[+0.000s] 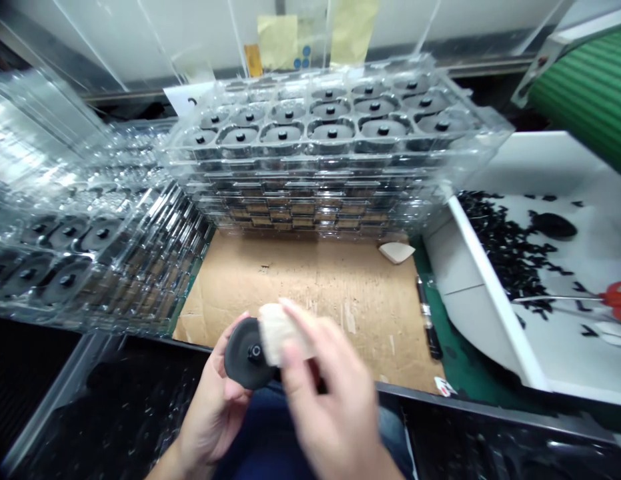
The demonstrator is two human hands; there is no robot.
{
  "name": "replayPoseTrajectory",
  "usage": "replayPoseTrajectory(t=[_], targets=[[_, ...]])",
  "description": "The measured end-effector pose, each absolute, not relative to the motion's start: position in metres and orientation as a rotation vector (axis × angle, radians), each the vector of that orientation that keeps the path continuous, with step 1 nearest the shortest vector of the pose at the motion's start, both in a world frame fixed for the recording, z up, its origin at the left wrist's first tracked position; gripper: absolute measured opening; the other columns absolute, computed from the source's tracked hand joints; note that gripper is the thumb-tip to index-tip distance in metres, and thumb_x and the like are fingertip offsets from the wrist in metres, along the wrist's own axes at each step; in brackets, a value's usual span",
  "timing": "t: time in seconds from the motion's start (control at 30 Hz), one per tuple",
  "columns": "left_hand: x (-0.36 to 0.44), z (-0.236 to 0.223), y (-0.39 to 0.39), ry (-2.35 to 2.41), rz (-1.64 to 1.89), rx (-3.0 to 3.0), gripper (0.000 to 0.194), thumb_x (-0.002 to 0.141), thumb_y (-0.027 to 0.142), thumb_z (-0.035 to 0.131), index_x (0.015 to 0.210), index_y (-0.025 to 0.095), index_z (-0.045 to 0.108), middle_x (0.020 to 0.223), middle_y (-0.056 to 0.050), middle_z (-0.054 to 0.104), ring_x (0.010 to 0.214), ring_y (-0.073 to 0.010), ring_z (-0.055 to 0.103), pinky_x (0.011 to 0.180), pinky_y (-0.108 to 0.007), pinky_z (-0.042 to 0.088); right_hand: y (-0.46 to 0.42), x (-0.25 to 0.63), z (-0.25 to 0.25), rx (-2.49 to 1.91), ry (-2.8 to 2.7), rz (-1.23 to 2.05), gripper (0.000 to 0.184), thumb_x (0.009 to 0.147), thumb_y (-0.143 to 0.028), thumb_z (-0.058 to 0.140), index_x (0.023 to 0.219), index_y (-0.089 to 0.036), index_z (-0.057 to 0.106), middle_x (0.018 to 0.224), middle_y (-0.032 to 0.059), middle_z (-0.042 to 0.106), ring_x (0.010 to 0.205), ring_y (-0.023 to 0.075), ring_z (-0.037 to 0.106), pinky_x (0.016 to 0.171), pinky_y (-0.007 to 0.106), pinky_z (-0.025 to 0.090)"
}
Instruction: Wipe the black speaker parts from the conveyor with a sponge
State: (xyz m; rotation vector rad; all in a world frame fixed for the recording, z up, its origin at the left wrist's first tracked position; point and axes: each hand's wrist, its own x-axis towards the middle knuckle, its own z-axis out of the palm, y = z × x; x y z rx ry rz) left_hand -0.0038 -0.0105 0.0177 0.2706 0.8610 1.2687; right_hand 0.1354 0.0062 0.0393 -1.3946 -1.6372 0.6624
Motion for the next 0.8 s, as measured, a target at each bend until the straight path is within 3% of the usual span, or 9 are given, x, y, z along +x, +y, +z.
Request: replayPoseTrajectory(t=[0.1,0.23,0.4,0.5,0.67,0.8], targets=[[-0.003,0.019,-0.011,0.984,1.294,0.308,0.063,0.040,0.018,0.088,0.098,0.028,0.066,0.106,-0.002,0.070,0.100,-0.0207,0.063,0.081,-0.022,0.051,0.001,0.122,0.058,-1.196,-1.847,0.593,0.033,0.085,-0.014,0.046,0.116,-0.015,0.058,0.097,0.0073,0.070,0.084,0.0168,0.066,0.071,0.027,0.056],[-0.008,0.016,-0.011,0.968,1.267,0.338,0.067,0.035,0.020,0.089,0.098,0.027,0.065,0.106,-0.003,0.068,0.103,-0.0246,0.062,0.085,-0.027,0.051,-0.007,0.148,0.054,-1.296,-1.970,0.965,0.028,0.086,-0.017,0.049,0.109,-0.023,0.063,0.095,0.0005,0.071,0.081,0.0131,0.068,0.066,0.018,0.056],[-0.004,0.019,-0.010,0.939,1.238,0.353,0.065,0.037,0.023,0.088,0.098,0.029,0.065,0.106,-0.001,0.069,0.095,-0.0178,0.064,0.080,-0.020,0.051,-0.007,0.148,0.062,-1.358,-1.773,0.704,0.030,0.085,-0.019,0.052,0.114,-0.023,0.059,0.104,0.0020,0.069,0.088,0.0145,0.067,0.073,0.020,0.055],[-0.005,0.020,-0.010,0.879,1.219,0.342,0.064,0.040,0.027,0.087,0.099,0.029,0.064,0.108,-0.002,0.067,0.100,-0.0206,0.062,0.083,-0.024,0.050,-0.005,0.132,0.062,-1.190,-1.846,0.693,0.029,0.084,-0.014,0.049,0.112,-0.016,0.059,0.096,0.0049,0.070,0.082,0.0146,0.067,0.072,0.024,0.055],[-0.013,0.017,-0.009,0.759,1.187,0.267,0.065,0.043,0.032,0.086,0.104,0.027,0.064,0.110,-0.004,0.066,0.099,-0.0232,0.063,0.084,-0.027,0.050,-0.007,0.160,0.042,-1.381,-1.822,1.052,0.023,0.086,-0.023,0.049,0.103,-0.028,0.065,0.096,-0.0021,0.071,0.083,0.0133,0.068,0.064,0.019,0.055],[-0.007,0.024,-0.011,0.696,1.130,0.215,0.061,0.045,0.031,0.086,0.102,0.029,0.065,0.106,-0.001,0.068,0.097,-0.0224,0.065,0.084,-0.027,0.049,-0.008,0.172,0.049,-1.601,-1.585,0.797,0.022,0.087,-0.027,0.051,0.104,-0.031,0.064,0.099,-0.0018,0.069,0.079,0.0143,0.067,0.058,0.019,0.052]])
